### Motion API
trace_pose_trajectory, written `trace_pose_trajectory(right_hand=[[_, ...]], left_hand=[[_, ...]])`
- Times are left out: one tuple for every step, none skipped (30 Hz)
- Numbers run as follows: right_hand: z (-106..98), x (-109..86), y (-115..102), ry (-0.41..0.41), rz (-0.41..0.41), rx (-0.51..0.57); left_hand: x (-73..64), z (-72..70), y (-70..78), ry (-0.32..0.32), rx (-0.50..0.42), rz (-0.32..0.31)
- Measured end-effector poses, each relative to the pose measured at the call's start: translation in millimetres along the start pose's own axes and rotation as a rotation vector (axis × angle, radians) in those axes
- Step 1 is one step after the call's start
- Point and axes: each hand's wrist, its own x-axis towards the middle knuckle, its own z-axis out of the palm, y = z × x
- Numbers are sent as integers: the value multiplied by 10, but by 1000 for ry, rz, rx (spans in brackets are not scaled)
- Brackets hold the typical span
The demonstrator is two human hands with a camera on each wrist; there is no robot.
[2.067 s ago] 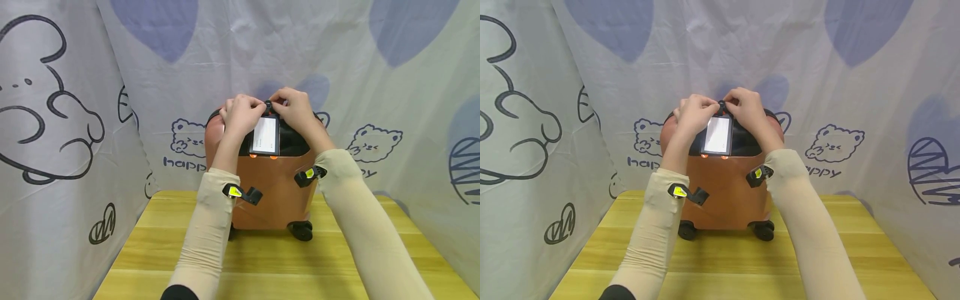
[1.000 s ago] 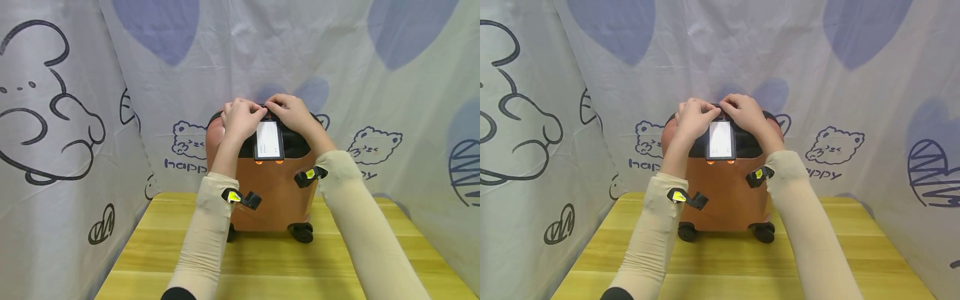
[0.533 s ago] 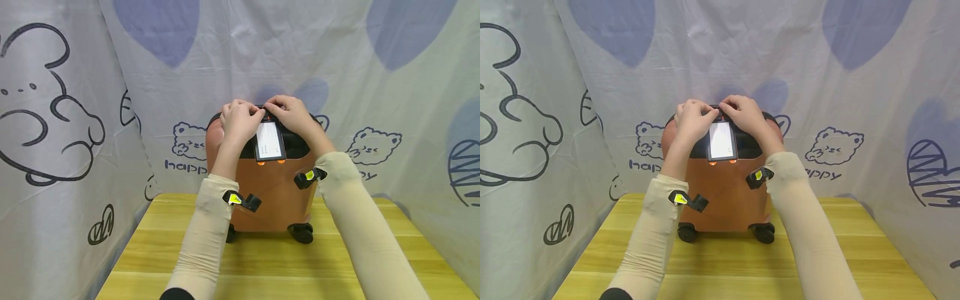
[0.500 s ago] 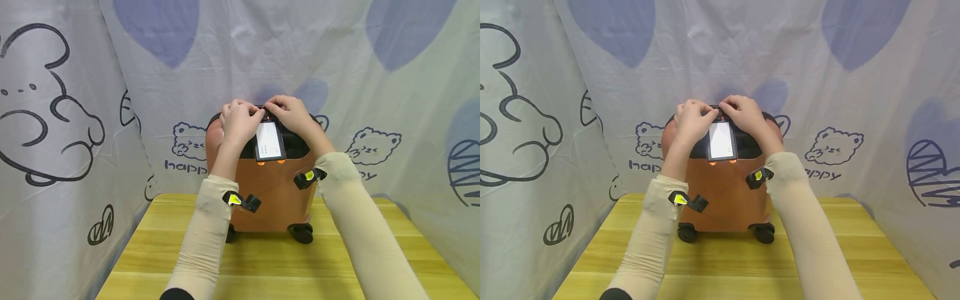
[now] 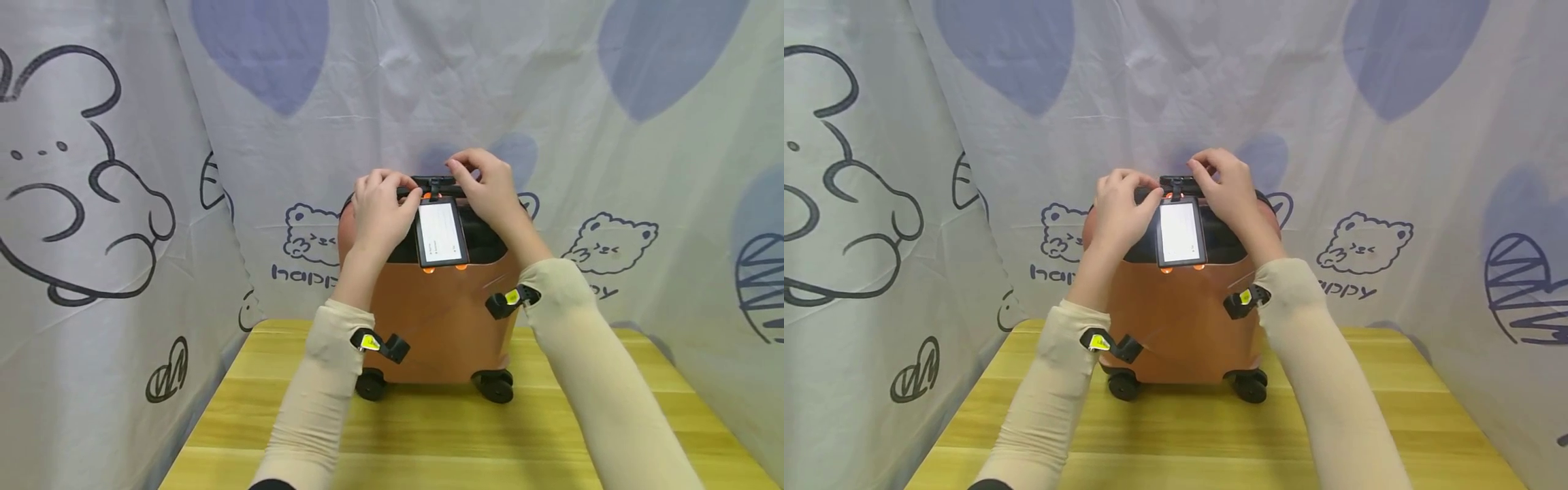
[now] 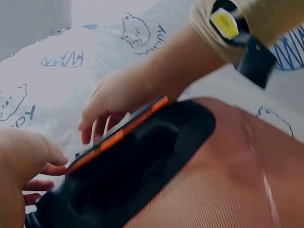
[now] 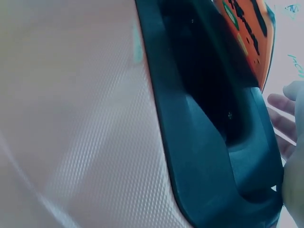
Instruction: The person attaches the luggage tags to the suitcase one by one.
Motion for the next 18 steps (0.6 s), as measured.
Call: trace_pose_trajectory(right_hand=[[-8,-5,4,0,-14,-20],[-23,-13,10,0,-31,-48],[-43,-25,10,-3,-41,-78],[-64,-38,10,-8,-49,-107],[-89,-57,5,-13,-56,-140],[-114,-76,4,-18,-64,-176],[-140,-98,-1,-24,-75,-211],[-168,-124,-7,-31,-77,-250],[-196,-151,-10,-35,-80,-290],[-224,-179,-7,-35,-88,-328],[-254,-208,-2,-37,-96,-361],[-285,-236,5,-38,-102,-390],[-317,-265,12,-40,-104,-407],[-352,-296,16,-45,-101,-423],[-388,-326,23,-49,-101,-434],[-426,-356,33,-57,-95,-442],[-465,-386,40,-65,-87,-450],[-504,-415,50,-71,-82,-459]], left_hand=[[-12,-2,-28,14,10,27],[-25,-2,-50,26,21,56],[-36,-2,-72,40,35,84],[-45,-2,-98,56,54,119],[-58,-10,-119,67,81,151],[-72,-20,-146,76,100,183],[-86,-33,-173,83,122,213],[-103,-53,-199,86,146,238],[-118,-77,-227,88,171,262],[-137,-105,-257,85,192,286],[-158,-137,-288,78,211,303],[-177,-167,-326,74,221,318],[-198,-200,-361,72,236,330],[-221,-234,-396,69,247,340],[-243,-268,-433,68,258,351],[-267,-299,-472,70,267,362],[-289,-327,-510,74,275,371],[-311,-354,-544,76,278,379]])
